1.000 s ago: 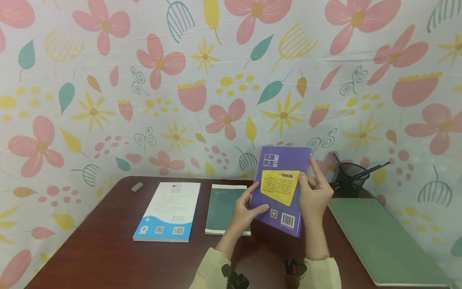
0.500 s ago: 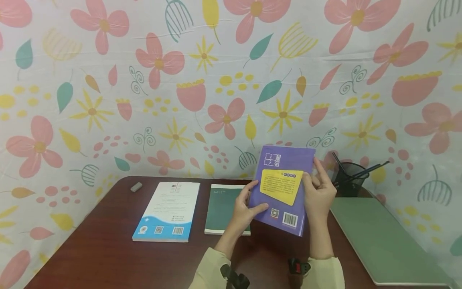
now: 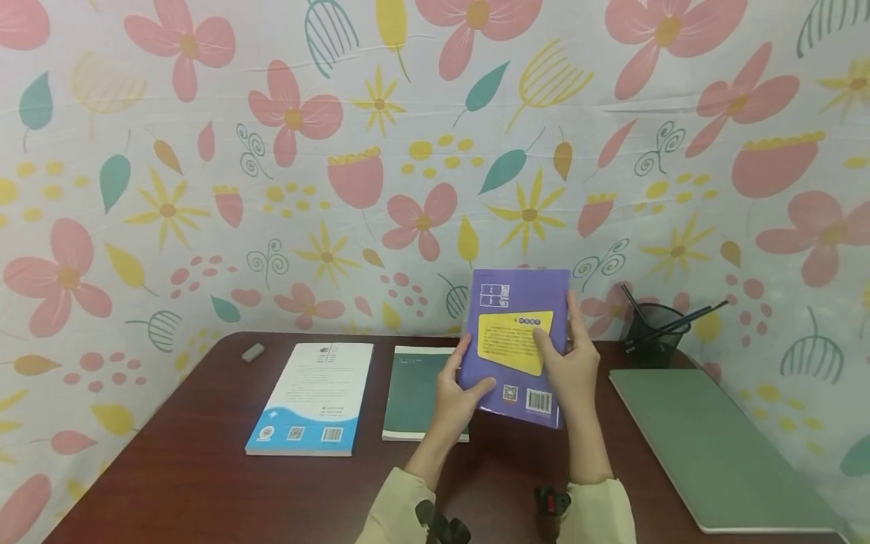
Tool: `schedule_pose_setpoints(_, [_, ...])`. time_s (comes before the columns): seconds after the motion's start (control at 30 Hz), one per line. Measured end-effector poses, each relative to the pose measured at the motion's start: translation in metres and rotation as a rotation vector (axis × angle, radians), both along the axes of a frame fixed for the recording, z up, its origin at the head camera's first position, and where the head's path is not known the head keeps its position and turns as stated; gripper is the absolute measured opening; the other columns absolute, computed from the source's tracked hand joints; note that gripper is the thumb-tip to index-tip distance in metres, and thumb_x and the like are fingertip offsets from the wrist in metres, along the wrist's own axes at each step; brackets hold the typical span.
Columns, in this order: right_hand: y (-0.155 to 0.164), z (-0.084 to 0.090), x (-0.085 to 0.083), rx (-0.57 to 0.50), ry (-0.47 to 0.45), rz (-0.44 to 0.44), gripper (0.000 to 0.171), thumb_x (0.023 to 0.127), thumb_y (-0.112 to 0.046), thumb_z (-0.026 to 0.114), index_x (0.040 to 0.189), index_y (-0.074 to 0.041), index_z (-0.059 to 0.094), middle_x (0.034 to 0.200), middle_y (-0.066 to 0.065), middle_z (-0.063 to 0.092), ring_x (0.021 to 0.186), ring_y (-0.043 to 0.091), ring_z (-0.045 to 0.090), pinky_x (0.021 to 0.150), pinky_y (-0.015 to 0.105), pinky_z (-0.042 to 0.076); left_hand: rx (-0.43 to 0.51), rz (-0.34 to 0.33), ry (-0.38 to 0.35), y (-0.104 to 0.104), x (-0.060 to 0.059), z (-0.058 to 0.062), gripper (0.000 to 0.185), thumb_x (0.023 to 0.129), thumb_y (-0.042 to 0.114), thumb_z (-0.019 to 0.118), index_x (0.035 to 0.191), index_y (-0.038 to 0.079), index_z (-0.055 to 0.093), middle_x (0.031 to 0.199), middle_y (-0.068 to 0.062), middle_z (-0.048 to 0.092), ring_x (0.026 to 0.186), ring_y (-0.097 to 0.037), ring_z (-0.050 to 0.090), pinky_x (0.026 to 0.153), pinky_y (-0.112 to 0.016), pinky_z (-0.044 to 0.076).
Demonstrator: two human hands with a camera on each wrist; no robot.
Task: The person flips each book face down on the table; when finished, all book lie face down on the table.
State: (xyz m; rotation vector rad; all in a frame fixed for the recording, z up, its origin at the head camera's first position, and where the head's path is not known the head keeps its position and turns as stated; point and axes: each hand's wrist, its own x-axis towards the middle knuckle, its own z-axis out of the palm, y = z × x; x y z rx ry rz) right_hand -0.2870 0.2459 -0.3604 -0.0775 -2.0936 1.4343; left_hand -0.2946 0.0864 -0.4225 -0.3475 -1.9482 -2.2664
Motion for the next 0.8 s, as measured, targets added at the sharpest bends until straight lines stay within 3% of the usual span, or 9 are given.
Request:
schedule_pose_setpoints(0.1, [-0.001,-0.002,-0.001,0.066,-0.042,0.013,0.076,0.094,-0.029,0.064,0.154,-0.040,0.019,0.142,0.018,0.052,0.079,-0.013,0.055,0.060,0.006,0.047,-0.005,0.050,-0.004,0.002,0.001,0.000,0.075,0.084,0.002,0.069,0.150,0.023,0.040,0.126,-0.010,0.050,0.105,-0.018,0.056,0.088,-0.034,0.054])
schedule_pose_setpoints(0.23, [0.000,-0.005,-0.002,0.131,-0.089,0.033,0.078,0.094,-0.034,0.063,0.155,-0.039,0.014,0.155,0.015,0.039,0.108,0.013,0.056,0.067,-0.001,0.039,0.010,0.095,-0.003,0.004,0.002,0.002,0.076,0.083,0.000,0.069,0.150,0.020,0.040,0.122,-0.008,0.051,0.103,-0.017,0.056,0.088,-0.034,0.055])
schedule_pose_setpoints(0.37, [0.002,-0.006,-0.003,0.154,-0.122,0.074,0.077,0.097,-0.033,0.059,0.157,-0.033,0.011,0.158,0.017,0.031,0.119,0.033,0.051,0.070,-0.001,0.035,0.007,0.138,0.001,0.007,0.003,0.002,0.077,0.082,-0.002,0.070,0.150,0.016,0.040,0.120,-0.008,0.050,0.102,-0.016,0.055,0.087,-0.030,0.054])
schedule_pose_setpoints(0.47, [0.003,-0.007,-0.003,0.166,-0.150,0.107,0.075,0.099,-0.029,0.055,0.158,-0.031,0.009,0.155,0.023,0.035,0.104,0.014,0.058,0.069,0.004,0.040,0.004,0.161,-0.004,0.008,0.003,0.001,0.077,0.081,-0.002,0.070,0.150,0.014,0.040,0.119,-0.007,0.051,0.102,-0.015,0.055,0.086,-0.026,0.052])
schedule_pose_setpoints(0.6, [0.004,-0.009,-0.004,0.137,-0.171,0.124,0.073,0.100,-0.022,0.054,0.158,-0.030,0.011,0.147,0.027,0.044,0.079,-0.011,0.051,0.064,0.013,0.048,0.009,0.152,-0.038,0.008,0.001,-0.003,0.077,0.082,-0.001,0.070,0.150,0.016,0.040,0.119,-0.006,0.051,0.103,-0.015,0.055,0.087,-0.027,0.053])
schedule_pose_setpoints(0.8, [0.012,-0.013,-0.010,0.022,-0.254,0.120,0.072,0.099,-0.023,0.055,0.156,-0.040,0.014,0.151,0.021,0.042,0.073,-0.008,0.057,0.064,0.018,0.052,-0.021,0.137,-0.036,0.010,0.000,-0.007,0.079,0.078,0.000,0.073,0.149,0.010,0.041,0.119,-0.010,0.054,0.099,-0.014,0.052,0.086,-0.022,0.050])
